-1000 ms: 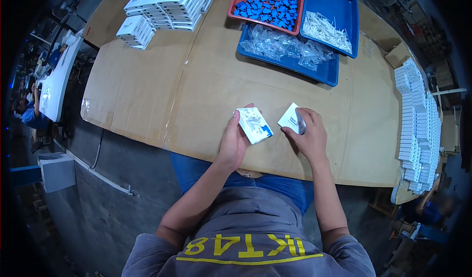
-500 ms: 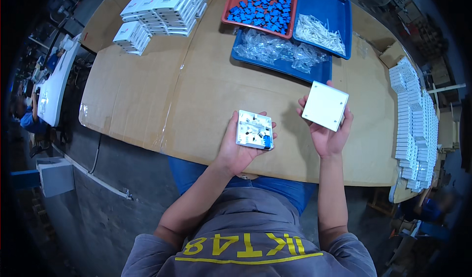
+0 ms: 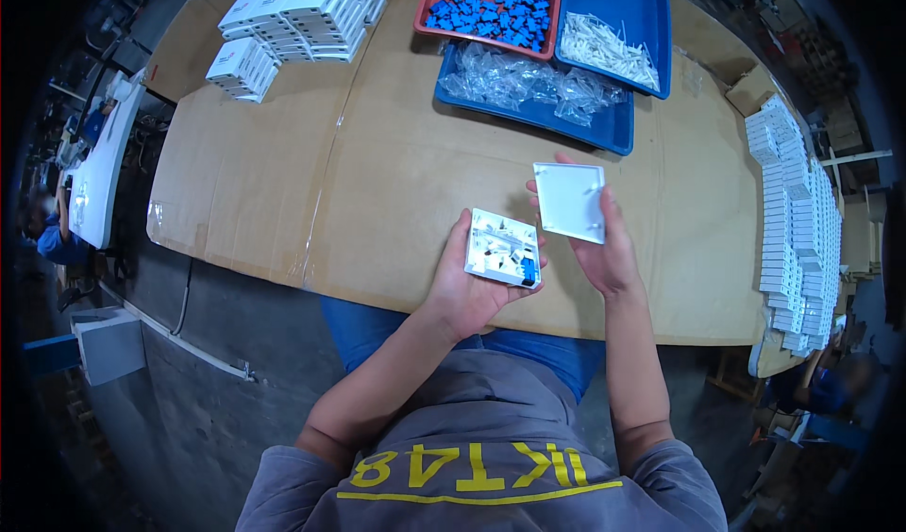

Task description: Assembling small plastic components onto a base plate and placing them into white product boxes at a factory workstation.

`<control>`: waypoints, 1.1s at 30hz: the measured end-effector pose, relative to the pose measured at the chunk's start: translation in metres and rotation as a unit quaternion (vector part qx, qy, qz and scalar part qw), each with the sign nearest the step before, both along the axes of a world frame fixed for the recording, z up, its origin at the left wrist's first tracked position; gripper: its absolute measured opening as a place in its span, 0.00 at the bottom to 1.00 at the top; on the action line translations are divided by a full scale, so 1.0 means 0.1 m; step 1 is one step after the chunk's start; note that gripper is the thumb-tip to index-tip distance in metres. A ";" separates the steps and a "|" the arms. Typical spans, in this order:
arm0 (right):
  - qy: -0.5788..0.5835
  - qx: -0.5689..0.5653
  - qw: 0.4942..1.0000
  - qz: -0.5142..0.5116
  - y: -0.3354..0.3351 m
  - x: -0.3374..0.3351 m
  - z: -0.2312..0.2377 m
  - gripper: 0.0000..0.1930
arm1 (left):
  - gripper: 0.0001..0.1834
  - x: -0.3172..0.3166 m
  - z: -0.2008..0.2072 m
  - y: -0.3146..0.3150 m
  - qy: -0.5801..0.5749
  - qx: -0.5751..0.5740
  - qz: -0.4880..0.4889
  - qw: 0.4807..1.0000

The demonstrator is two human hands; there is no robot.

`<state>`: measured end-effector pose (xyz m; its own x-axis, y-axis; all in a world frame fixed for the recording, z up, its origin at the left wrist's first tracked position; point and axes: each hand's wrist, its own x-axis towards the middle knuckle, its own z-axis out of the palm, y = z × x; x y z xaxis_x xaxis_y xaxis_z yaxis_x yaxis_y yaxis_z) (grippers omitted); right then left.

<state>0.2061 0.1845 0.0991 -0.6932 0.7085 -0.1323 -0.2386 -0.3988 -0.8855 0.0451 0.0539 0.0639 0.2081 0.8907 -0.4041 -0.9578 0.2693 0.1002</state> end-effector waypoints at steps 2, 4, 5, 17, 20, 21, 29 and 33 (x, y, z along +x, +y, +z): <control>-0.051 0.046 0.997 0.025 -0.01 -0.01 -0.06 0.38 | 0.42 0.01 -0.03 0.00 -0.006 0.022 -0.001 1.000; -0.080 0.079 0.992 0.048 -0.02 -0.01 -0.09 0.36 | 0.41 0.03 -0.06 0.00 -0.010 0.017 -0.003 1.000; -0.108 0.114 0.985 0.071 -0.02 -0.01 -0.11 0.34 | 0.40 0.04 -0.07 0.00 -0.013 0.014 -0.005 1.000; -0.147 0.179 0.962 0.147 -0.10 -0.01 -0.17 0.25 | 0.36 0.13 -0.13 -0.02 0.007 -0.017 -0.007 1.000; -0.196 0.177 0.948 0.178 -0.10 -0.01 -0.09 0.29 | 0.37 0.17 -0.08 -0.01 0.019 -0.043 -0.002 0.999; -0.196 0.175 0.948 0.178 -0.12 -0.01 -0.11 0.29 | 0.37 0.19 -0.06 0.00 0.019 -0.044 -0.002 0.999; -0.195 0.189 0.940 0.204 -0.11 0.01 -0.18 0.25 | 0.37 0.23 -0.08 0.01 0.045 -0.021 -0.008 0.999; -0.191 0.129 0.953 0.198 -0.13 0.01 -0.12 0.24 | 0.35 0.23 -0.13 0.02 0.034 -0.025 -0.008 0.999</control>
<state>0.2068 0.1718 0.0868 -0.8488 0.4448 -0.2858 0.2450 -0.1480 -0.9582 0.0684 0.0556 0.0510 0.1934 0.8661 -0.4610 -0.9446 0.2913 0.1510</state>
